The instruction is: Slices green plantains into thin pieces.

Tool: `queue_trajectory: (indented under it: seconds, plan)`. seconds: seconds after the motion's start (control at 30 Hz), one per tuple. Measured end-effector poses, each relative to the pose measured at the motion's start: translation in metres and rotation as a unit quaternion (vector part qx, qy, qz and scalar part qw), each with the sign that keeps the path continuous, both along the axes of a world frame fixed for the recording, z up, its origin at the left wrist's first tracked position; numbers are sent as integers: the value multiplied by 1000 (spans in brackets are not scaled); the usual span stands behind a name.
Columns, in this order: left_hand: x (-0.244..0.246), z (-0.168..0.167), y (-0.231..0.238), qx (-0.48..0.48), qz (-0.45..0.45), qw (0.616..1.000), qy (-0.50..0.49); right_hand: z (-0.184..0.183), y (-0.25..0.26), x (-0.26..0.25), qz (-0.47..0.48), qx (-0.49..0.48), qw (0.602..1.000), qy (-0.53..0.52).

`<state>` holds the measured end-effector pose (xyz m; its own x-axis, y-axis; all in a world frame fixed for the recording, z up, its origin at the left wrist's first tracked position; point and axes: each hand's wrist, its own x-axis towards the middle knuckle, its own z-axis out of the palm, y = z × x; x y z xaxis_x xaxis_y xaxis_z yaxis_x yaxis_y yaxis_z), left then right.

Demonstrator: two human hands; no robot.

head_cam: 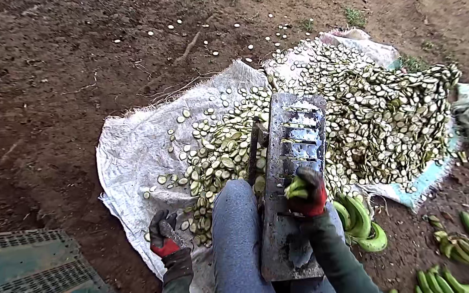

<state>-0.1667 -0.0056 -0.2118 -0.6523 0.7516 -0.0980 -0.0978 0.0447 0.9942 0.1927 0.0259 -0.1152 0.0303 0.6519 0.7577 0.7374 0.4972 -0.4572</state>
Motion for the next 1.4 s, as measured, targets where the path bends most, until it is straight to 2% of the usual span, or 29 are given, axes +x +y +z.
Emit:
queue_trajectory:
  seconds: [0.1,0.17,0.2,0.27,0.4,0.47,0.53,0.63,0.7,0.77,0.8,0.83,0.9,1.0,1.07,1.13,1.23,1.33,1.4]
  plan:
    - [2,-25,-27,-35,2,999,12,29,133,29,-64,25,997,25]
    - [9,-36,-42,-61,-2,998,32,47,172,37,-97,-1,995,28]
    - [8,-43,-49,-75,-6,996,42,54,166,34,-107,-31,993,27]
    - [5,-58,-58,-100,-19,993,55,59,107,24,-120,-86,989,20]
    - [-3,-78,-68,-135,-29,989,57,9,-82,-7,-54,-84,993,58]
    - [-2,-81,-64,-149,-27,987,58,-10,-125,-17,-4,-83,994,75]
    - [3,-83,-59,-160,-22,985,59,-13,-92,-9,16,-69,995,68]
    - [8,-85,-53,-138,-23,988,60,4,40,19,-12,-22,1000,17]
    - [12,-80,-52,-125,-22,990,57,21,117,33,-48,-25,999,0]
    - [15,-76,-56,-118,-25,991,56,40,154,35,-85,-44,995,10]
    - [13,-75,-59,-118,-29,991,58,48,150,29,-97,-63,993,18]
    - [12,-76,-62,-120,-33,990,59,53,130,23,-108,-89,990,23]
    - [10,-83,-69,-135,-38,988,69,47,53,9,-111,-140,984,23]
    - [4,-91,-75,-180,-53,979,85,4,-93,-20,-67,-126,988,57]
    - [3,-95,-74,-202,-55,974,88,-19,-136,-27,-7,-109,991,78]
    - [5,-98,-75,-221,-56,969,94,-24,-103,-14,13,-74,994,77]
    - [8,-106,-75,-219,-61,968,108,-3,28,18,-13,-39,999,6]
    - [9,-102,-79,-201,-65,970,121,32,140,33,-83,-90,992,-34]
    - [9,-97,-83,-189,-62,972,124,54,157,30,-134,-159,978,-34]
